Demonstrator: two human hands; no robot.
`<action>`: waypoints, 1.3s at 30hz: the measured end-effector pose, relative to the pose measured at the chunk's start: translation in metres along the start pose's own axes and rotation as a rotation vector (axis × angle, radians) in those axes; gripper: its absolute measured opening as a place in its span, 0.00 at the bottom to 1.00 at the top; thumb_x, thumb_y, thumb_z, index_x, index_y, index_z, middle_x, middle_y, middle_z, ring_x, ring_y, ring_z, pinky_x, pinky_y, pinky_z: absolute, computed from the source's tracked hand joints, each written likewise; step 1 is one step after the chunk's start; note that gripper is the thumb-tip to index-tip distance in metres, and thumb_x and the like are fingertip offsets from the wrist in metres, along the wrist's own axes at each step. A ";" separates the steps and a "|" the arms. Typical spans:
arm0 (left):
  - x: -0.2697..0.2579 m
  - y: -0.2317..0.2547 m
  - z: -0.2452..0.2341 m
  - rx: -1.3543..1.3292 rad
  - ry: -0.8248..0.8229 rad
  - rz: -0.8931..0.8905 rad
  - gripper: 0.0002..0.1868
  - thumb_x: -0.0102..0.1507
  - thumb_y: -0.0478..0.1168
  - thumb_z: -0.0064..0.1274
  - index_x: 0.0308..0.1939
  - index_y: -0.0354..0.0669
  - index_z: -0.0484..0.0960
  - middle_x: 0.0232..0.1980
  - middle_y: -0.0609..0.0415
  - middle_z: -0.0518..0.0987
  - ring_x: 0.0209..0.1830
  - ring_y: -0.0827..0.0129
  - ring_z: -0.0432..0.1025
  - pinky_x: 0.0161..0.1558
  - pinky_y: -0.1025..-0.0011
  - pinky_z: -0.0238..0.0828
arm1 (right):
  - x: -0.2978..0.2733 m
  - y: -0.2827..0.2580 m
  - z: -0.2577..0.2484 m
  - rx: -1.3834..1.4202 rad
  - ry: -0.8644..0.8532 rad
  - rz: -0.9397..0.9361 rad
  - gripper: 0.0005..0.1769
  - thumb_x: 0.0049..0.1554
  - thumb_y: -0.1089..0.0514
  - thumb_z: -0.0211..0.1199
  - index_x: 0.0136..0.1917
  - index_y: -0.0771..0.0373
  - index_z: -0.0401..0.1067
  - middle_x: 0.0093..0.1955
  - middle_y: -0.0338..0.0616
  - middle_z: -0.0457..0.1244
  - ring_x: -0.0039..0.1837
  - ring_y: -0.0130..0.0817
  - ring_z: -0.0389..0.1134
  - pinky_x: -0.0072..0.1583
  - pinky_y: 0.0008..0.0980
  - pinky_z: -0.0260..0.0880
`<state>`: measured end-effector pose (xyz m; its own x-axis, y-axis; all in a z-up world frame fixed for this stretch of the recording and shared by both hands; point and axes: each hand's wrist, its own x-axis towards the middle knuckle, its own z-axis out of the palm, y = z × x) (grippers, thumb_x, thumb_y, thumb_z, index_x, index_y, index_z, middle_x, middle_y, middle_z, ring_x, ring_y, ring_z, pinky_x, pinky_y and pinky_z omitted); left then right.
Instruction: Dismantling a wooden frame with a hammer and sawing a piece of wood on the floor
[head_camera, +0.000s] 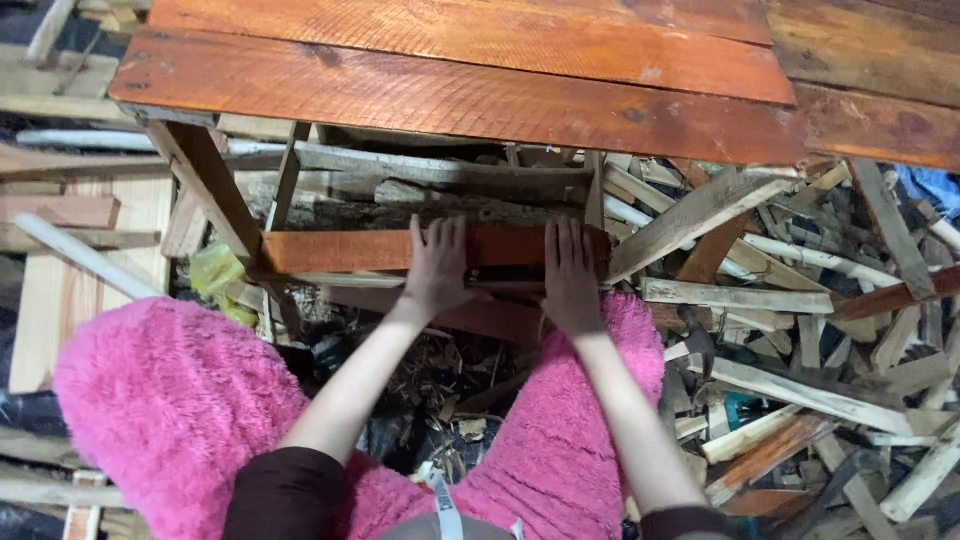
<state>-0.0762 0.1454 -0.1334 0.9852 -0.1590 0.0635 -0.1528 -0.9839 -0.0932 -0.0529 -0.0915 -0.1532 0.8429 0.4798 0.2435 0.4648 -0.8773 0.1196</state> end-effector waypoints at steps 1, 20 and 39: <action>0.001 0.005 -0.006 0.008 0.008 0.010 0.71 0.40 0.73 0.66 0.77 0.40 0.55 0.69 0.46 0.68 0.73 0.54 0.58 0.79 0.36 0.29 | -0.013 -0.008 -0.012 0.000 0.010 0.012 0.78 0.28 0.61 0.84 0.83 0.67 0.41 0.82 0.66 0.41 0.84 0.61 0.39 0.79 0.54 0.41; 0.022 0.102 0.035 -0.519 0.529 0.451 0.48 0.54 0.53 0.68 0.73 0.35 0.67 0.71 0.39 0.64 0.78 0.45 0.54 0.80 0.49 0.44 | -0.162 0.153 -0.055 0.668 0.436 0.798 0.10 0.59 0.69 0.62 0.54 0.68 0.79 0.48 0.60 0.69 0.53 0.53 0.71 0.55 0.43 0.71; 0.052 0.067 0.026 -0.347 -0.180 0.091 0.73 0.45 0.83 0.56 0.78 0.40 0.47 0.77 0.41 0.54 0.81 0.49 0.44 0.81 0.50 0.26 | -0.286 0.197 0.370 1.128 0.128 1.624 0.41 0.45 0.65 0.81 0.69 0.63 0.69 0.58 0.60 0.66 0.52 0.59 0.73 0.43 0.53 0.75</action>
<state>-0.0330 0.0733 -0.1621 0.9595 -0.2605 -0.1072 -0.2272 -0.9406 0.2524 -0.1024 -0.3970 -0.5556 0.5796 -0.6710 -0.4625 -0.6118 0.0167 -0.7909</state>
